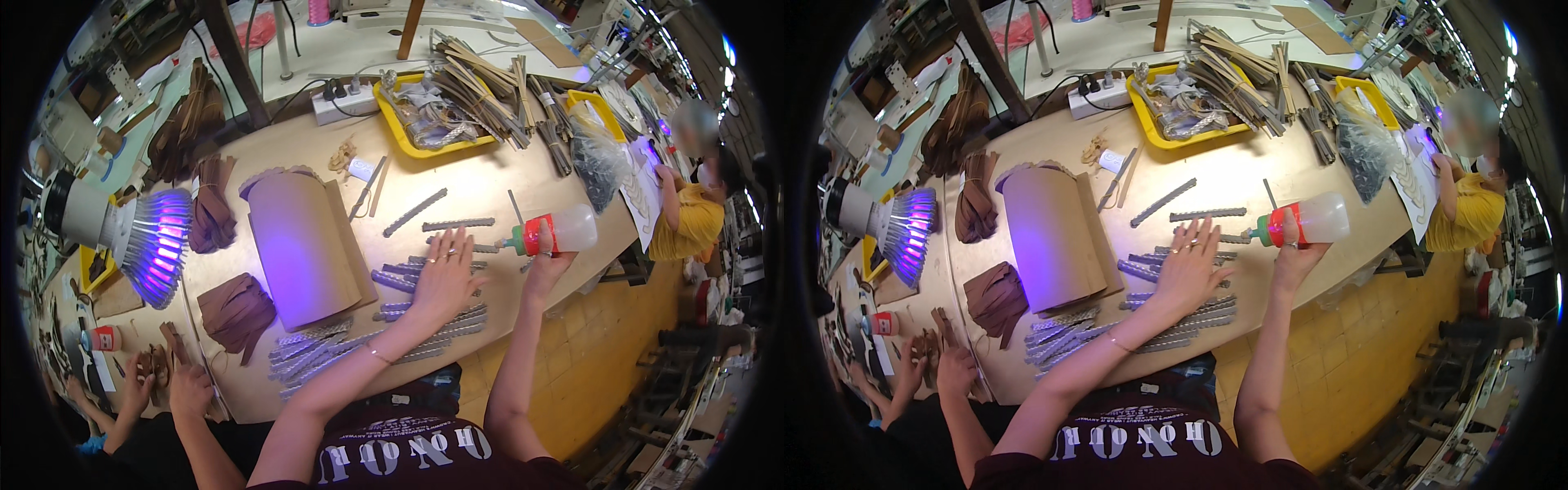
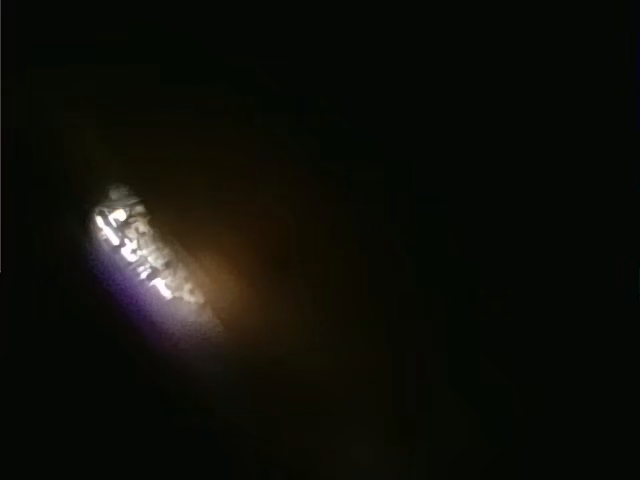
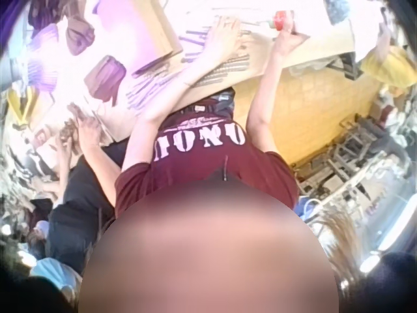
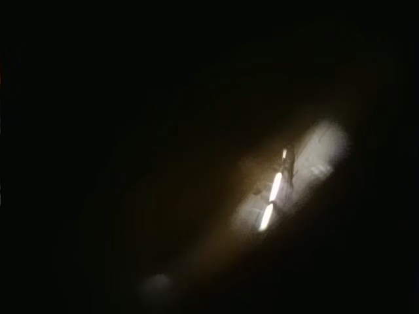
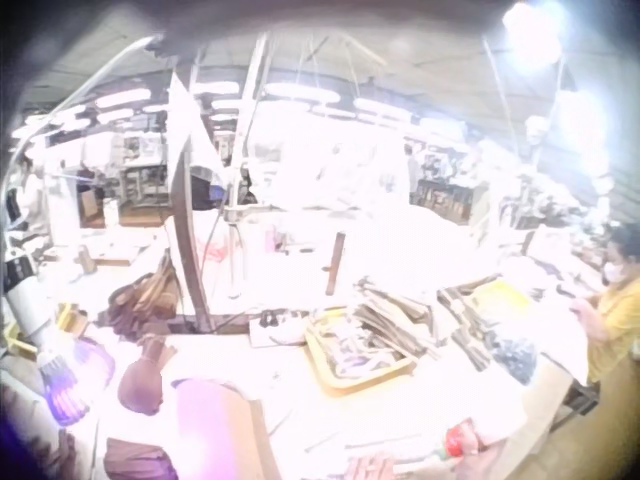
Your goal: The person assembles short twisted cords by applying glue from a bottle to one end and attaching a small metal piece. They repeat this process for multiple cords, placing finished units on the table.
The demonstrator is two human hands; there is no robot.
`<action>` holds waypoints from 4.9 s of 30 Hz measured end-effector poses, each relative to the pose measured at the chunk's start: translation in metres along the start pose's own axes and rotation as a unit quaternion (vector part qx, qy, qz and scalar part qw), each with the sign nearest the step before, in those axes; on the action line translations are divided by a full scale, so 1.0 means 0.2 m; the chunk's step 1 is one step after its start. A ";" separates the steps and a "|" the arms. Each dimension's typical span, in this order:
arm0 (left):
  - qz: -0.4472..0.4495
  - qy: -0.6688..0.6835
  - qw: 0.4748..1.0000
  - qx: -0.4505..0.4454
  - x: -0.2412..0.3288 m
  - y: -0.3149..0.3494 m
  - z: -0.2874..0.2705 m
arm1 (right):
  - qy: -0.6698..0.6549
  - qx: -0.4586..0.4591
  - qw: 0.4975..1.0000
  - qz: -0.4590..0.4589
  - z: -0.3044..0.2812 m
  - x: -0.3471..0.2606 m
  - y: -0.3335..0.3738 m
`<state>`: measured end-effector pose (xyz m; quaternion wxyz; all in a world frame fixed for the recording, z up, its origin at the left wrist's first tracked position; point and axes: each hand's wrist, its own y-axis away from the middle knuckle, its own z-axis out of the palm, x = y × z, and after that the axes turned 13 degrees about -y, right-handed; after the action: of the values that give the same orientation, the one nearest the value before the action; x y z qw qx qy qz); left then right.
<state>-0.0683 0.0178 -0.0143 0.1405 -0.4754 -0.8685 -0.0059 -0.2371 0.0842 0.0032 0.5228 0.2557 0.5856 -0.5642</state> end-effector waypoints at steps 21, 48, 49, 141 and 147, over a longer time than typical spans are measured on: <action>-0.016 0.003 0.999 -0.038 -0.09 0.11 -0.03 | 0.157 -0.012 0.986 -0.056 0.07 -0.06 0.07; -0.014 0.103 0.994 -0.028 -0.15 0.10 -0.06 | 0.186 -0.036 0.981 -0.053 0.24 -0.11 0.22; -0.016 0.115 0.993 -0.026 -0.16 0.11 -0.06 | 0.192 -0.048 0.978 -0.066 0.26 -0.10 0.24; -0.276 0.610 0.714 0.204 -0.51 0.91 -0.75 | 0.363 -0.181 0.914 0.019 -0.92 0.65 -0.72; -0.163 0.526 0.821 0.153 -0.66 0.86 -0.76 | 0.523 -0.108 0.840 -0.092 -0.98 0.49 -0.67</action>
<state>0.1770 -0.0198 0.0772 0.6438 -0.2238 -0.7171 -0.1453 -0.4501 0.2061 -0.0679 0.1087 0.3995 0.8502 -0.3251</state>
